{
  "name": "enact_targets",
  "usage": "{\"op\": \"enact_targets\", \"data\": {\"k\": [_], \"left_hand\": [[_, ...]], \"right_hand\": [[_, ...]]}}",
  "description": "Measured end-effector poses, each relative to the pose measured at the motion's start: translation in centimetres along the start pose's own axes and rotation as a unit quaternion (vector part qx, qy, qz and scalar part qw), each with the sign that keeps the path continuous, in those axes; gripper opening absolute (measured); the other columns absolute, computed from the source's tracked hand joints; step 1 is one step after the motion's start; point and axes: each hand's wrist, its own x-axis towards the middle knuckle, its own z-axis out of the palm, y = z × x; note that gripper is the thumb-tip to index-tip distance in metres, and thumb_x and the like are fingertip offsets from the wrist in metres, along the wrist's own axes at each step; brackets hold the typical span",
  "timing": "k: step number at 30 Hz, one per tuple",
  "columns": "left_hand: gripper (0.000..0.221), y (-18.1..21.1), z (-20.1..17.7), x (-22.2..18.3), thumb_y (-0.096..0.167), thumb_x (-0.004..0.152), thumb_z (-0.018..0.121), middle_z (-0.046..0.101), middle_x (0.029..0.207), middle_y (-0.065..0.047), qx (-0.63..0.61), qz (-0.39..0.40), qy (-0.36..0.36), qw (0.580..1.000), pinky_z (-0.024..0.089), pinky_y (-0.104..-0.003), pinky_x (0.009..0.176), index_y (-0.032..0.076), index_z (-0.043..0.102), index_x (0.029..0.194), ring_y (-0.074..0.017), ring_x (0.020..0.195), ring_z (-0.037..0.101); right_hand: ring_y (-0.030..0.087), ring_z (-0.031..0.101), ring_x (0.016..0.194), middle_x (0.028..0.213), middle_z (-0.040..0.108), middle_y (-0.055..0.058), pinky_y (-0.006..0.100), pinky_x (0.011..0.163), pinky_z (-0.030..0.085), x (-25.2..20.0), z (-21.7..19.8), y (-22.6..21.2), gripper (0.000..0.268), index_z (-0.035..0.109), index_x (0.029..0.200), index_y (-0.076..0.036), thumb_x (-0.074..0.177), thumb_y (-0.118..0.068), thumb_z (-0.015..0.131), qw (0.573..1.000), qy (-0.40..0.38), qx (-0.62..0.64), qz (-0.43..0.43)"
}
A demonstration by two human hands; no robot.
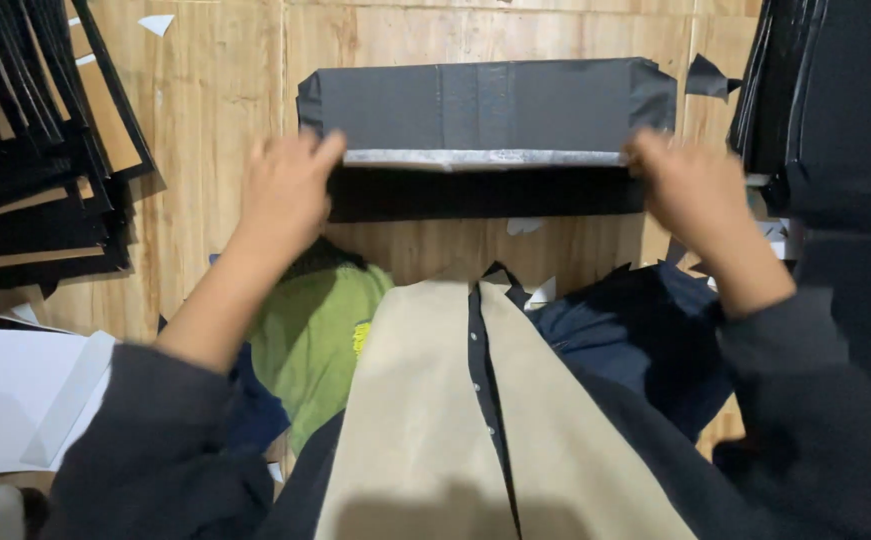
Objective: Assembling folders by placing cardboard inserts onto covers and pressing them to adhere.
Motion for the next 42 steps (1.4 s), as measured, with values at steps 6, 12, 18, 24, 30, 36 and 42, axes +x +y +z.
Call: {"op": "enact_targets", "data": {"k": [6, 12, 18, 24, 30, 36, 42], "left_hand": [[0.081, 0.5, 2.0, 7.4, 0.011, 0.068, 0.065, 0.045, 0.100, -0.014, 0.146, -0.050, 0.160, 0.975, 0.034, -0.046, 0.092, 0.002, 0.028, 0.140, -0.0333, 0.081, 0.043], [0.086, -3.0, 2.3, 11.7, 0.024, 0.068, 0.084, 0.043, 0.126, -0.023, 0.073, 0.033, 0.116, 0.990, 0.028, -0.048, 0.096, -0.001, 0.035, 0.135, -0.0398, 0.115, 0.040], [0.100, -3.7, 5.3, 13.6, 0.034, 0.059, 0.084, 0.040, 0.126, -0.021, 0.059, 0.013, 0.040, 0.997, 0.034, -0.047, 0.088, 0.003, 0.031, 0.137, -0.0380, 0.112, 0.040], [0.098, -4.3, 10.2, 13.1, 0.039, 0.049, 0.083, 0.043, 0.115, -0.019, 0.017, 0.033, -0.036, 0.999, 0.032, -0.048, 0.088, 0.009, 0.036, 0.129, -0.0364, 0.103, 0.043], [0.099, -4.6, 11.6, 13.0, 0.038, 0.043, 0.082, 0.042, 0.109, -0.019, -0.019, 0.037, -0.068, 0.997, 0.030, -0.046, 0.087, 0.006, 0.036, 0.125, -0.0364, 0.097, 0.041], [0.103, -4.9, 13.2, 12.9, 0.041, 0.046, 0.082, 0.041, 0.115, -0.021, -0.034, 0.033, -0.102, 0.994, 0.028, -0.048, 0.089, 0.005, 0.036, 0.131, -0.0377, 0.102, 0.039], [0.108, -4.5, 14.6, 12.9, 0.036, 0.049, 0.081, 0.033, 0.122, -0.021, -0.094, -0.010, -0.151, 0.984, 0.016, -0.053, 0.102, 0.004, 0.030, 0.140, -0.0421, 0.116, 0.030]], "right_hand": [[0.026, 0.046, 0.080, 0.102, 0.049, 0.013, 0.037, 0.069, 0.035, 6.7, 2.1, 1.7, 0.080, 0.048, 0.116, -0.008, 0.052, -0.033, 0.089, 0.957, 0.259, -0.128, -0.014], [0.029, 0.051, 0.098, 0.115, 0.050, 0.014, 0.035, 0.072, 0.038, 11.6, 3.3, 3.7, 0.089, 0.050, 0.127, -0.012, 0.056, -0.041, 0.095, 0.961, 0.236, -0.140, -0.041], [0.034, 0.053, 0.112, 0.126, 0.056, 0.017, 0.043, 0.087, 0.041, 14.8, 6.7, 4.8, 0.103, 0.048, 0.141, -0.011, 0.052, -0.047, 0.084, 0.981, 0.150, -0.090, -0.088], [0.030, 0.056, 0.100, 0.112, 0.057, 0.014, 0.037, 0.075, 0.042, 14.5, 12.0, 4.0, 0.103, 0.046, 0.131, -0.016, 0.043, -0.060, 0.079, 0.988, 0.074, -0.088, -0.102], [0.029, 0.057, 0.093, 0.107, 0.058, 0.014, 0.038, 0.071, 0.044, 15.0, 13.2, 3.5, 0.110, 0.046, 0.131, -0.018, 0.036, -0.064, 0.077, 0.992, 0.015, -0.090, -0.093], [0.028, 0.056, 0.094, 0.108, 0.058, 0.013, 0.037, 0.072, 0.045, 15.3, 13.8, 3.4, 0.111, 0.045, 0.132, -0.019, 0.035, -0.062, 0.078, 0.990, 0.034, -0.090, -0.106], [0.032, 0.055, 0.094, 0.106, 0.056, 0.014, 0.040, 0.075, 0.044, 15.4, 14.0, 2.8, 0.109, 0.044, 0.132, -0.018, 0.036, -0.055, 0.082, 0.995, 0.020, -0.054, -0.087]]}}
